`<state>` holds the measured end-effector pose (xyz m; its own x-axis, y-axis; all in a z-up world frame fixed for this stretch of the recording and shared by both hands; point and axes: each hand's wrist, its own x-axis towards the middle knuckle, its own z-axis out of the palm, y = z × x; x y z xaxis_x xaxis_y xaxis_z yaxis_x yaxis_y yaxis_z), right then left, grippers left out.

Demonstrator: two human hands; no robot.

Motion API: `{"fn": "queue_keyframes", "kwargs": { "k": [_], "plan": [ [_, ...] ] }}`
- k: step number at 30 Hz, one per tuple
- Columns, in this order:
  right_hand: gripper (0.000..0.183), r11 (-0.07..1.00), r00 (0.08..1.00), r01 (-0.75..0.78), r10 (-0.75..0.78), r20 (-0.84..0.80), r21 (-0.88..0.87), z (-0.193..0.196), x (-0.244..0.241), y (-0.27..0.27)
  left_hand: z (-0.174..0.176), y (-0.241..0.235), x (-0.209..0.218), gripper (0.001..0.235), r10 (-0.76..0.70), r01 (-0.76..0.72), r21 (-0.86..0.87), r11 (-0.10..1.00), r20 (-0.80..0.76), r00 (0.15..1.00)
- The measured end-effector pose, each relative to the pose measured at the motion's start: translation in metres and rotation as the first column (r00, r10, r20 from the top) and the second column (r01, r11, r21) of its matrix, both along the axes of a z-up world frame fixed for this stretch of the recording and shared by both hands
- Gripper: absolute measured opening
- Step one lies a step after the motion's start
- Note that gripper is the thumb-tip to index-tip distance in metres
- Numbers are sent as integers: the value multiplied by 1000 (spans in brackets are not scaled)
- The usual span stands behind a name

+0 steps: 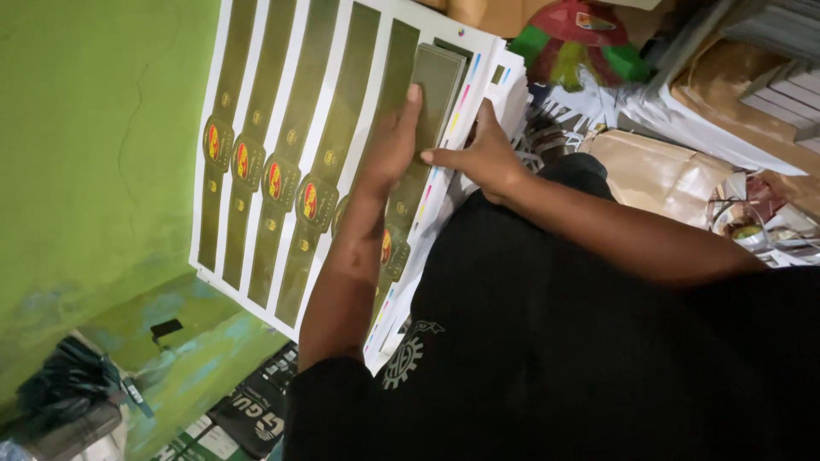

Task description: Organizing and stacking printed labels or packaging sheets in a finishing area.

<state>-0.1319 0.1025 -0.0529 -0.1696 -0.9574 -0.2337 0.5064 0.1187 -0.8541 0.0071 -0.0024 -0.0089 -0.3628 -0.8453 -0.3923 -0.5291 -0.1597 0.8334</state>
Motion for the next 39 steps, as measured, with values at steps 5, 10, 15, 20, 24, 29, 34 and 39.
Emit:
{"fn": "queue_keyframes", "kwargs": {
  "k": [5, 10, 15, 20, 24, 29, 34, 39],
  "plan": [
    [88, 999, 962, 6, 5, -273, 41, -5, -10, 3, -15, -2, -13, 85, -1, 5, -23, 1000, 158, 987],
    [89, 992, 982, -103, 113, -152, 76, -23, -23, -3, -22, -7, -18, 90, -17, 26, -25, 999, 318, 948],
    [84, 983, 972, -153, 131, 194, 98, -23, -20, -3, -24, -9, -5, 87, 48, -52, 72, 996, 66, 997],
    [71, 974, 949, -211, 185, 256, 79, -2, -26, -1, 8, 2, -3, 84, 33, -33, -4, 999, 130, 991],
    [59, 968, 940, -245, 226, 255, 46, 13, -31, 0, 23, 13, 2, 79, 16, 15, -188, 982, 163, 987],
    [55, 962, 952, -219, 175, 251, 161, 26, -26, -2, 13, 9, 0, 78, 50, -14, -182, 983, 195, 980],
    [53, 979, 919, -197, 162, 359, 61, -7, -23, 0, -1, -6, 5, 81, 10, 13, -124, 992, 188, 982],
    [52, 932, 745, -331, 356, 564, -150, -35, -24, -3, -11, -15, 18, 82, 55, -60, 60, 996, 76, 996]
  ]
}}
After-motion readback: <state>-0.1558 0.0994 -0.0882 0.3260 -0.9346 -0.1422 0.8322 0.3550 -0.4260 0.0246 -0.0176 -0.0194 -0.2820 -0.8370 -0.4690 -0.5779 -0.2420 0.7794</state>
